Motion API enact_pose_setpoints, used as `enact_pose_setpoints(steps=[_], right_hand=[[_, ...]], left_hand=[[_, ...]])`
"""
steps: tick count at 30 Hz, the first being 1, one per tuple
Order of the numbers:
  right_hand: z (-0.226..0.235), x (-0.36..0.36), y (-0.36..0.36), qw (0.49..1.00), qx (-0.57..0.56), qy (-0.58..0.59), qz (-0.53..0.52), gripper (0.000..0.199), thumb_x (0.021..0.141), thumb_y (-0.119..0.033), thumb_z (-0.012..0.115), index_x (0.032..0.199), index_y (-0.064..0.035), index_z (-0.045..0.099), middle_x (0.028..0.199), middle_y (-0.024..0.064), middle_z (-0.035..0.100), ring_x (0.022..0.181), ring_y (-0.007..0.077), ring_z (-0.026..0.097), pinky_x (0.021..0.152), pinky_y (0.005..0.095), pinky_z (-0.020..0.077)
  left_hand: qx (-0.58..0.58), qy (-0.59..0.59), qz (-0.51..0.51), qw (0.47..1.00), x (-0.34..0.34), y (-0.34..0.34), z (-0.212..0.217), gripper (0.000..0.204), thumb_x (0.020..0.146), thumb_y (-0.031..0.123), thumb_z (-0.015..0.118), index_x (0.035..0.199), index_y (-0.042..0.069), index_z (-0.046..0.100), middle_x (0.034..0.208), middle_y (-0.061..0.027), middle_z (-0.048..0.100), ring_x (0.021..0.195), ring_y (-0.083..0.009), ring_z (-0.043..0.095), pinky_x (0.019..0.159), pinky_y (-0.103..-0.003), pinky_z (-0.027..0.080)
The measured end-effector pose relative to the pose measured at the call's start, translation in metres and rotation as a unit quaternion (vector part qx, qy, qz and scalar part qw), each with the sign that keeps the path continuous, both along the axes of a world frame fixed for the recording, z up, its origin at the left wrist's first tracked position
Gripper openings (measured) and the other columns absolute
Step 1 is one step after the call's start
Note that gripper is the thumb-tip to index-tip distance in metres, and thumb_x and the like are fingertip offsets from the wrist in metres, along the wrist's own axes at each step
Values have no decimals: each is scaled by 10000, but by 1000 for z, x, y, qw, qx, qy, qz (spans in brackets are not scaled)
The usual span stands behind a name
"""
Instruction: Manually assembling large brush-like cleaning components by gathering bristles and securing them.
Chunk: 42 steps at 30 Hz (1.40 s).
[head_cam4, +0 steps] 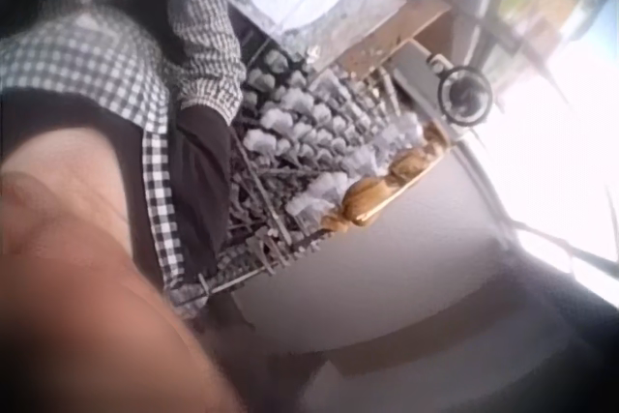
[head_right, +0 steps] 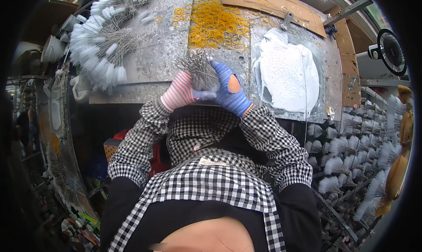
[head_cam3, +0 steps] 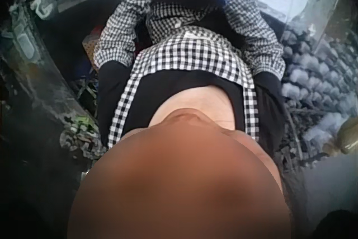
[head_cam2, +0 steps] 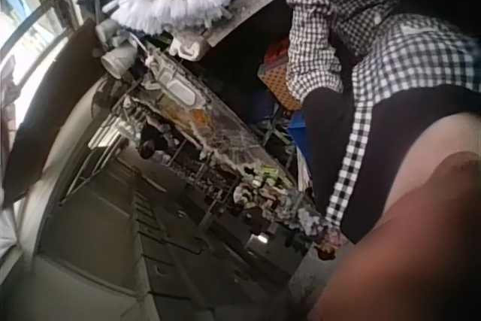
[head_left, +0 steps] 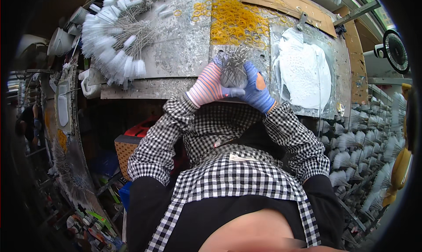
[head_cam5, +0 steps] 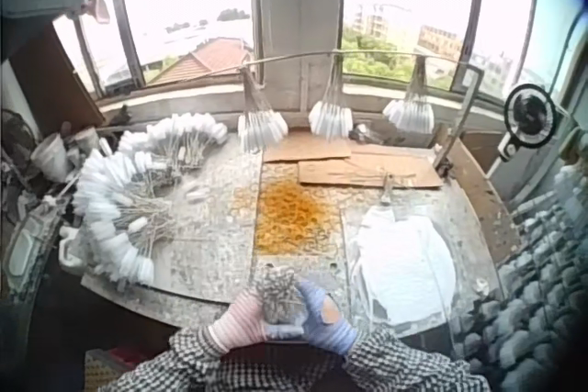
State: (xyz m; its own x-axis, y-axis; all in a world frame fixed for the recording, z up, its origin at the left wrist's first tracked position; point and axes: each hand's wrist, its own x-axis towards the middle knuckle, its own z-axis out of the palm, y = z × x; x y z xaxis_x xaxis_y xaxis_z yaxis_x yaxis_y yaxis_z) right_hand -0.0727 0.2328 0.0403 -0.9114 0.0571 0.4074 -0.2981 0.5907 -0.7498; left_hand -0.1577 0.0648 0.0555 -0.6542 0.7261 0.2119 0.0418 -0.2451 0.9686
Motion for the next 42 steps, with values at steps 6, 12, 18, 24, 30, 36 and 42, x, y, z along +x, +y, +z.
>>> enact_pose_setpoints(steps=[6,12,18,24,30,36,42], right_hand=[[21,8,-1,992,107,-57,16,860,671,-343,901,1351,9,509,1129,192,636,1067,375,615,953,436,496],[15,18,1,995,93,23,-6,855,673,-343,880,1367,-9,509,1113,177,634,1025,376,614,928,442,483],[12,33,-2,994,93,54,5,805,687,-339,876,1337,-22,523,1136,176,641,1042,382,610,949,444,483],[22,92,-13,949,-196,-241,48,724,743,-390,872,1269,-3,562,1113,125,682,1036,223,665,895,351,532],[5,109,-33,723,-536,-413,137,433,882,-325,783,1159,-3,703,1035,56,715,912,123,631,853,287,524],[11,111,-39,716,-501,-485,40,324,912,-287,746,1087,-17,716,840,42,684,697,107,647,596,231,536],[63,124,17,881,-235,-391,126,224,868,-217,755,997,-36,728,781,63,676,718,175,669,685,301,534]], left_hand=[[-236,345,-35,908,-17,-17,19,774,712,225,901,1365,28,533,1313,-112,623,1205,-240,613,1042,-367,492],[-224,470,65,851,-4,-23,-2,817,685,416,890,1350,90,545,1286,-153,648,1177,-355,629,1030,-441,487],[-221,468,84,852,14,-30,-2,884,651,431,903,1370,76,529,1282,-175,637,1175,-353,627,1028,-433,488],[-253,-103,-42,961,81,-64,0,571,835,154,807,1306,-37,546,1136,-82,698,1053,-134,644,955,-309,519],[-306,-155,13,939,121,-55,-25,351,885,175,740,1155,-13,619,1008,-82,703,949,-164,672,861,-322,552],[-258,-38,42,964,123,-56,-22,266,875,140,762,1062,3,633,932,-56,693,859,-136,653,793,-297,543],[-208,-148,-16,967,82,-123,25,162,869,94,769,992,-4,728,903,-27,718,822,-111,645,788,-282,526]])
